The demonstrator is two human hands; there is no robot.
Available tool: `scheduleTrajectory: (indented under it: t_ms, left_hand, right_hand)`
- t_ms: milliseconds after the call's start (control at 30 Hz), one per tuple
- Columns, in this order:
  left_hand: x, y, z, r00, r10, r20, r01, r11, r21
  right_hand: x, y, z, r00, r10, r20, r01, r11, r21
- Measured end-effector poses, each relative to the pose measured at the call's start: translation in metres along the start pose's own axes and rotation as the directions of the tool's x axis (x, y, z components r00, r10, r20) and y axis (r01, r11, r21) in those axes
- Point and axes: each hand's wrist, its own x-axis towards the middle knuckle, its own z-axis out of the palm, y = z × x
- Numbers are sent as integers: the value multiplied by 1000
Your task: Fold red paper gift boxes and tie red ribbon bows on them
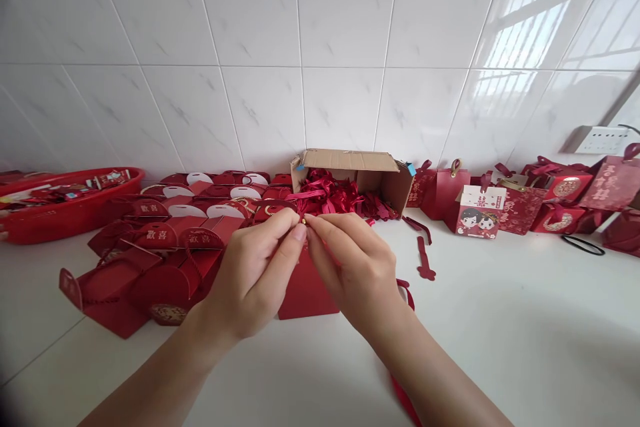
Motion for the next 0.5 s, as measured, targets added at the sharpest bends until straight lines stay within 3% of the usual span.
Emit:
scheduleTrajectory:
  t_ms: [400, 500]
  left_hand:
    - [1, -3, -7, 995, 82, 57, -82, 997, 0]
    - [1, -4, -8, 992, 104, 70, -108, 992, 63]
  right_hand:
    - [4, -5, -3, 1000, -14, 8, 14, 1000, -7]
    - [2, -5, -3, 1000, -6, 9, 6, 1000, 14]
